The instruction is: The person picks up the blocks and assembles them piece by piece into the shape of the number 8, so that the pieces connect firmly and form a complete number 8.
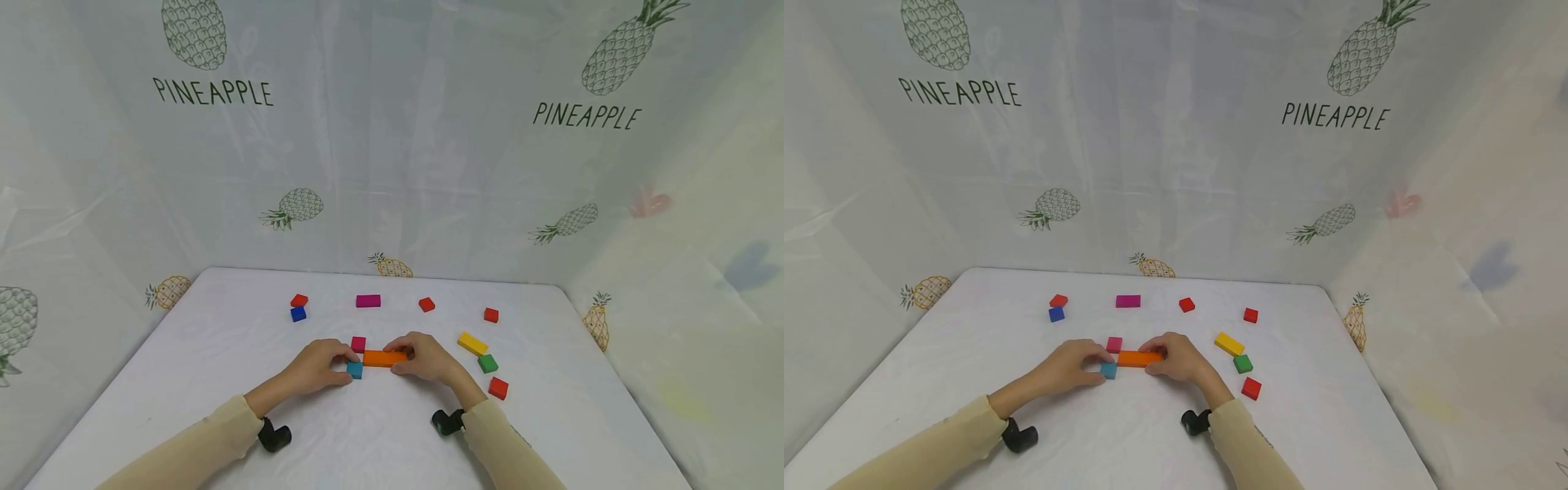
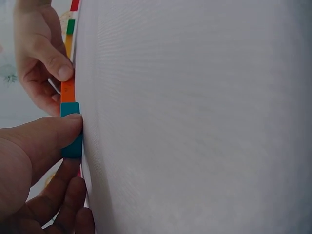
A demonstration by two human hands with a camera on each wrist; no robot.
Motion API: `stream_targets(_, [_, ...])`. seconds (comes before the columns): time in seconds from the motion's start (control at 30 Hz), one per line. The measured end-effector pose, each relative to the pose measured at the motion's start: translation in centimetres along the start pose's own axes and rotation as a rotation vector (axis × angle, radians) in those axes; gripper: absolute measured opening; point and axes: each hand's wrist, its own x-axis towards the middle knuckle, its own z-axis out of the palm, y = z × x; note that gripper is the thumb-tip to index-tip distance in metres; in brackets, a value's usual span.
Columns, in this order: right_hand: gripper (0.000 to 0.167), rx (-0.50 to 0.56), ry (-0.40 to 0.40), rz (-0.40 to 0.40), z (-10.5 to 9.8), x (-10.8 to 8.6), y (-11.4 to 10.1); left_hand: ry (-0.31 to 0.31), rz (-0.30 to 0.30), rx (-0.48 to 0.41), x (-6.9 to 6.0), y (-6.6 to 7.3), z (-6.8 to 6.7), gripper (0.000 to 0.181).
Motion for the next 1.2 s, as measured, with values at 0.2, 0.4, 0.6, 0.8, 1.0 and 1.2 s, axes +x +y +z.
stream_targets(0.2, [0.030,-0.003,0.002,0.009,0.0,0.0,0.0,-0.008,0.000,-0.025,0.2,-0.1,-0.1,0.025])
stream_targets(0.4, [0.030,-0.002,0.002,0.016,-0.1,0.0,-0.1,-0.015,-0.018,-0.032,0.3,-0.2,0.0,0.026])
stream_targets(0.6, [0.033,0.014,-0.009,0.040,-0.4,0.0,-0.2,-0.013,-0.020,-0.039,0.3,0.0,0.0,0.025])
stream_targets(0.8, [0.037,0.061,-0.035,0.066,-0.7,0.1,-0.1,-0.017,-0.017,-0.035,0.2,0.1,0.0,0.025])
stream_targets(1.0, [0.041,0.096,-0.072,0.064,-1.3,0.4,0.4,-0.019,-0.013,-0.033,0.2,-0.1,0.1,0.025])
stream_targets(1.2, [0.040,0.069,-0.032,0.088,-2.8,0.8,0.8,-0.015,-0.006,-0.030,0.2,-0.1,0.1,0.025])
